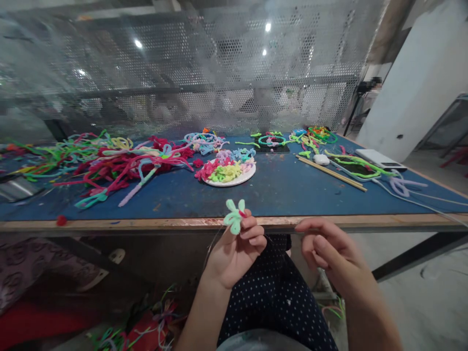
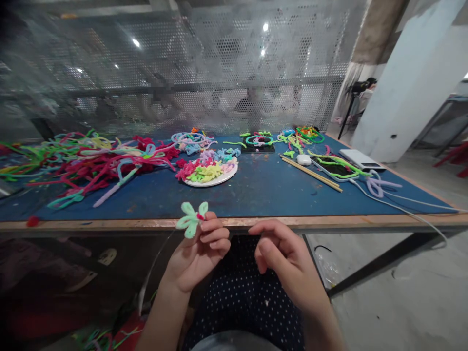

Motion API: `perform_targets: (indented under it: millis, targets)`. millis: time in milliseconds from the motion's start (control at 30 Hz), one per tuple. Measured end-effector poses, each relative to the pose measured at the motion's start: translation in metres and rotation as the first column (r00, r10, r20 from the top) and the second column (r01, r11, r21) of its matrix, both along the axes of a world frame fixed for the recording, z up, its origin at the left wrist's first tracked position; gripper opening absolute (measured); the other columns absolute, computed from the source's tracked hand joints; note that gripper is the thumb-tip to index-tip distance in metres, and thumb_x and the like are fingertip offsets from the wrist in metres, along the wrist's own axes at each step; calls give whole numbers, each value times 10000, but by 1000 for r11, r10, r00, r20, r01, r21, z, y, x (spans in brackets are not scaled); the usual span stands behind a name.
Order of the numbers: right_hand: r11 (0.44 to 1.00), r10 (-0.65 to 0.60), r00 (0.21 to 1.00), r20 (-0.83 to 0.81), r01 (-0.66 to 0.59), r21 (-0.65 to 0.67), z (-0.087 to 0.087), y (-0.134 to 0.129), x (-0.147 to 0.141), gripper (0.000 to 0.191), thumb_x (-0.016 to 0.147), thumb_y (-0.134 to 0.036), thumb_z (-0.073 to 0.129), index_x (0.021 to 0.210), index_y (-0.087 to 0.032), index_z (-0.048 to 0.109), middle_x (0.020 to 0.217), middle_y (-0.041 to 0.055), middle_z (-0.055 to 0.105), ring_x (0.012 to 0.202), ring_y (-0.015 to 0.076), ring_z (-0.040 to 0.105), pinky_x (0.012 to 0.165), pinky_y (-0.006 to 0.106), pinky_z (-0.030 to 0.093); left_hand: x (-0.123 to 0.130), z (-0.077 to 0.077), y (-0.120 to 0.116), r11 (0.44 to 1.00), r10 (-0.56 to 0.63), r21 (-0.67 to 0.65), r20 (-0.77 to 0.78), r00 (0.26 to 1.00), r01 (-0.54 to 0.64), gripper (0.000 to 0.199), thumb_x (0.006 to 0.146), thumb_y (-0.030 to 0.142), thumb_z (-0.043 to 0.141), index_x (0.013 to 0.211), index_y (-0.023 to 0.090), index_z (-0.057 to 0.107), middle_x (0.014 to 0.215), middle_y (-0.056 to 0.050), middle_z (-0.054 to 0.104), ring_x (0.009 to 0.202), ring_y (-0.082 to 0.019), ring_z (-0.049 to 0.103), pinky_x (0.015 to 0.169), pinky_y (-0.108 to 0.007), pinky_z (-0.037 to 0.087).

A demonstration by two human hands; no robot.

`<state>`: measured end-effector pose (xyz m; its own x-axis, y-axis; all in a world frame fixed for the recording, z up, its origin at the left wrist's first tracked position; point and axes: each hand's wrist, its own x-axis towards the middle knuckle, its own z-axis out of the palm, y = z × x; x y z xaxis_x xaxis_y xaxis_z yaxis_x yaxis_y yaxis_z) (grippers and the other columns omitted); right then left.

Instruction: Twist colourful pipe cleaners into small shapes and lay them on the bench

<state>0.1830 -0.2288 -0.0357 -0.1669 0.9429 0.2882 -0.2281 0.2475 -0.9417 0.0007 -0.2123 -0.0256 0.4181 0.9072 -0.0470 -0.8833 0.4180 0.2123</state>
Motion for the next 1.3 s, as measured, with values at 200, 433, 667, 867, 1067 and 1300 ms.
perform_targets:
  millis: [200,433,667,867,1067,1300]
  targets:
    - [989,-130,987,-93,122,-88,-1,6,5,245,823,-420,653,915,-193,643,632,5,604,518,105,485,462,214,377,-2,2,5,989,142,-22,-56,988,-143,368,601,88,864,871,112,616,673,62,508,549,-8,481,548,-127,430]
    - [719,-600,796,77,495,487,-12,-5,-14,231,815,-107,641,980,-268,652,822,7,632,732,134,595,641,255,498,4,0,9,929,370,155,-396,840,-336,341,580,250,887,716,99,612,631,40,482,530,-24,408,507,-134,399]
    - [310,-596,719,357,-204,929,11,0,-21,327,824,-111,631,1132,-216,654,709,3,669,589,130,553,502,288,419,6,-7,9,911,411,209,-540,734,-357,264,627,254,854,718,103,659,567,30,514,517,-42,433,499,-139,404]
    - [488,-360,906,223,-21,872,-4,-3,-27,213,900,-222,587,1086,-237,690,926,55,672,767,156,602,626,309,517,10,-9,6,893,447,259,-600,664,-368,323,583,336,869,752,116,702,602,18,578,523,-48,478,519,-148,428]
    - [950,-45,961,-272,126,287,-21,-4,-38,240,957,-329,487,1102,-310,678,613,-5,608,461,93,485,422,218,401,9,-8,1,837,544,371,-631,553,-402,249,614,326,854,747,151,737,656,1,660,582,-63,531,572,-141,429]
    - [949,-311,939,-147,299,-101,2,-5,-37,103,823,-273,681,780,-204,618,559,-26,657,357,46,452,346,147,314,1,-15,-8,833,530,506,-611,588,-225,184,671,330,822,675,173,727,654,-13,627,592,-104,535,573,-211,405]
